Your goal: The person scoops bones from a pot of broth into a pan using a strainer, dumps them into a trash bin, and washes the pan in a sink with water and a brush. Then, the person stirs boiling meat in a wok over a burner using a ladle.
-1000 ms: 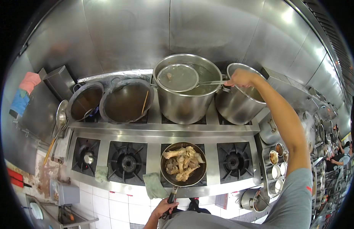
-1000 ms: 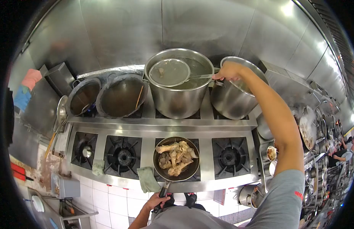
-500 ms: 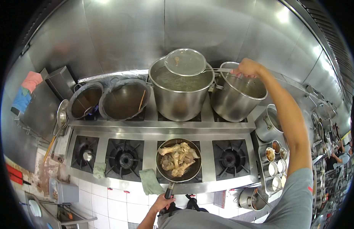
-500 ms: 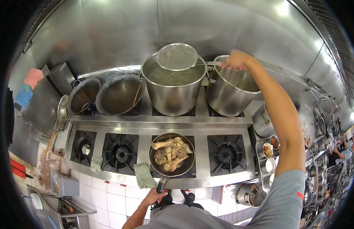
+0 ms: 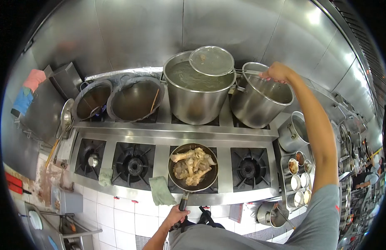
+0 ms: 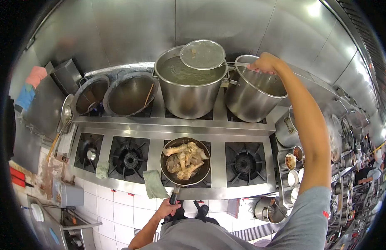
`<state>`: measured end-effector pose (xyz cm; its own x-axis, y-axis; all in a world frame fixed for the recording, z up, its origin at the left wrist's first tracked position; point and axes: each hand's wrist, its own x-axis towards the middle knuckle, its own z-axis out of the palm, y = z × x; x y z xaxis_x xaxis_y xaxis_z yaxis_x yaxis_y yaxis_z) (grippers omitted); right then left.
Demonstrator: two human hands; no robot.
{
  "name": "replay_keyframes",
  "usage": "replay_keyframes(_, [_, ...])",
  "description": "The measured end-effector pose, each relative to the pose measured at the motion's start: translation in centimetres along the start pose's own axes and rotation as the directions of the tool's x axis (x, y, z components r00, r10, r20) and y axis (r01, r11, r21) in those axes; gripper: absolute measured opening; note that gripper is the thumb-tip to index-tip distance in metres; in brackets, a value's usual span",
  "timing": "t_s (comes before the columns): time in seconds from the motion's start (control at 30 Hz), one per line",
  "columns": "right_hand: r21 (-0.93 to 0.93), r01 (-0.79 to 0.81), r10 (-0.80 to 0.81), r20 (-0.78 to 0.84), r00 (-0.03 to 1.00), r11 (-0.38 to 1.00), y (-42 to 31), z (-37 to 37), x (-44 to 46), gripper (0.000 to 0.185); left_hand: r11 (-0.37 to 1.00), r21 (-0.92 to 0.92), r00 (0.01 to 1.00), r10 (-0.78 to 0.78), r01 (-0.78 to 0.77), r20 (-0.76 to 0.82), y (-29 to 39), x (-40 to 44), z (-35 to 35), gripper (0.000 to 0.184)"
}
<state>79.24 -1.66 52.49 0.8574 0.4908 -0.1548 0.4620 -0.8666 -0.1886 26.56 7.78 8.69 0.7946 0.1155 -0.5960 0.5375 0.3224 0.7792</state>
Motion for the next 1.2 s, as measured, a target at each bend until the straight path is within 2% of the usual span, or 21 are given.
replay_keyframes(0.07, [0.018,0.027,-0.027,-0.006,1.0,0.999,0.7,0.2,-1.1,0.05,0.999,-0.039,0.999,0.034,-0.033,0.009,0.2,-0.3,0.3,0.022])
replay_keyframes(0.13, [0.142,0.135,-0.138,0.009,0.99,0.981,1.7,0.1,-2.9,0.05,0.997,-0.049,0.999,0.052,-0.053,-0.014,-0.1,0.0,0.7,0.02])
replay_keyframes(0.2, [0.167,0.127,-0.12,-0.048,0.992,0.978,1.6,-0.1,-6.0,0.049,0.996,-0.027,0.996,0.084,-0.085,-0.032,-0.2,0.0,0.9,0.019])
replay_keyframes(0.27, [0.132,0.118,-0.123,0.033,0.992,0.984,1.9,-0.3,-8.8,0.047,0.994,-0.043,0.993,0.094,-0.097,-0.067,1.3,-0.8,1.3,0.019])
replay_keyframes(0.33, [0.108,0.18,-0.186,0.045,0.982,0.978,3.0,0.6,-10.9,0.046,0.991,-0.085,0.993,0.097,-0.103,-0.073,3.2,-2.1,1.7,0.019])
replay_keyframes(0.4, [0.15,0.197,-0.214,0.111,0.97,0.969,3.4,2.2,-13.2,0.045,0.986,-0.119,0.99,0.108,-0.119,-0.096,4.6,-3.4,2.2,0.019])
replay_keyframes(0.47, [0.064,0.208,-0.216,0.168,0.962,0.976,2.8,4.1,-15.8,0.044,0.985,-0.144,0.988,0.081,-0.1,-0.127,5.9,-5.1,2.7,0.021])
replay_keyframes(0.53, [0.071,0.231,-0.236,0.069,0.969,0.97,3.9,7.9,-17.5,0.042,0.984,-0.157,0.987,0.067,-0.09,-0.144,6.7,-6.3,2.9,0.021])
replay_keyframes(0.6, [-0.199,0.296,-0.311,-0.051,0.949,0.934,3.1,11.5,-20.2,0.05,0.984,-0.158,0.985,0.063,-0.088,-0.158,6.9,-7.0,3.2,0.021])
replay_keyframes(0.63, [-0.295,0.271,-0.288,-0.015,0.958,0.916,1.9,12.8,-21.5,0.046,0.983,-0.165,0.984,0.059,-0.087,-0.166,6.7,-7.2,3.3,0.021])
replay_keyframes(0.7, [-0.38,0.314,-0.382,-0.115,0.917,0.87,2.2,16.8,-23.0,0.031,0.983,-0.157,0.98,0.065,-0.095,-0.188,6.3,-7.6,3.4,0.02])
replay_keyframes(0.77, [-0.289,0.389,-0.46,-0.243,0.854,0.875,3.3,20.8,-24.0,0.024,0.981,-0.169,0.978,0.058,-0.093,-0.202,5.7,-7.5,3.5,0.02])
replay_keyframes(0.8, [-0.286,0.393,-0.462,-0.239,0.854,0.874,3.7,22.5,-24.7,0.024,0.977,-0.19,0.978,0.054,-0.094,-0.204,5.3,-7.2,3.6,0.02])
replay_keyframes(0.87, [-0.252,0.37,-0.441,-0.353,0.825,0.894,4.1,25.0,-26.0,0.018,0.972,-0.215,0.976,0.052,-0.099,-0.211,4.6,-6.5,3.6,0.02])
replay_keyframes(0.97, [-0.318,0.379,-0.486,-0.399,0.778,0.869,4.9,26.6,-28.0,0.011,0.969,-0.231,0.977,0.038,-0.087,-0.21,3.2,-5.8,3.8,0.019])
replay_keyframes(1.0, [-0.281,0.375,-0.464,-0.414,0.783,0.884,5.7,27.9,-28.3,0.009,0.966,-0.237,0.974,0.047,-0.101,-0.222,2.7,-5.6,3.8,0.018])
replay_keyframes(1.03, [-0.218,0.312,-0.376,-0.387,0.842,0.925,6.6,29.8,-28.6,0.006,0.966,-0.231,0.974,0.062,-0.113,-0.217,2.6,-5.3,3.8,0.018])
replay_keyframes(1.07, [-0.042,0.404,-0.383,-0.421,0.822,0.914,7.6,31.7,-28.9,0.013,0.962,-0.241,0.966,0.07,-0.132,-0.249,2.8,-5.4,3.8,0.017])
replay_keyframes(1.13, [0.092,0.499,-0.44,-0.355,0.825,0.862,11.2,36.2,-29.2,0.032,0.972,-0.195,0.966,0.082,-0.132,-0.244,3.5,-5.2,4.4,0.018])
replay_keyframes(1.2, [0.233,0.323,-0.289,-0.17,0.942,0.917,10.6,35.7,-31.3,0.051,0.987,-0.101,0.966,0.101,-0.128,-0.236,3.2,-4.3,4.0,0.019])
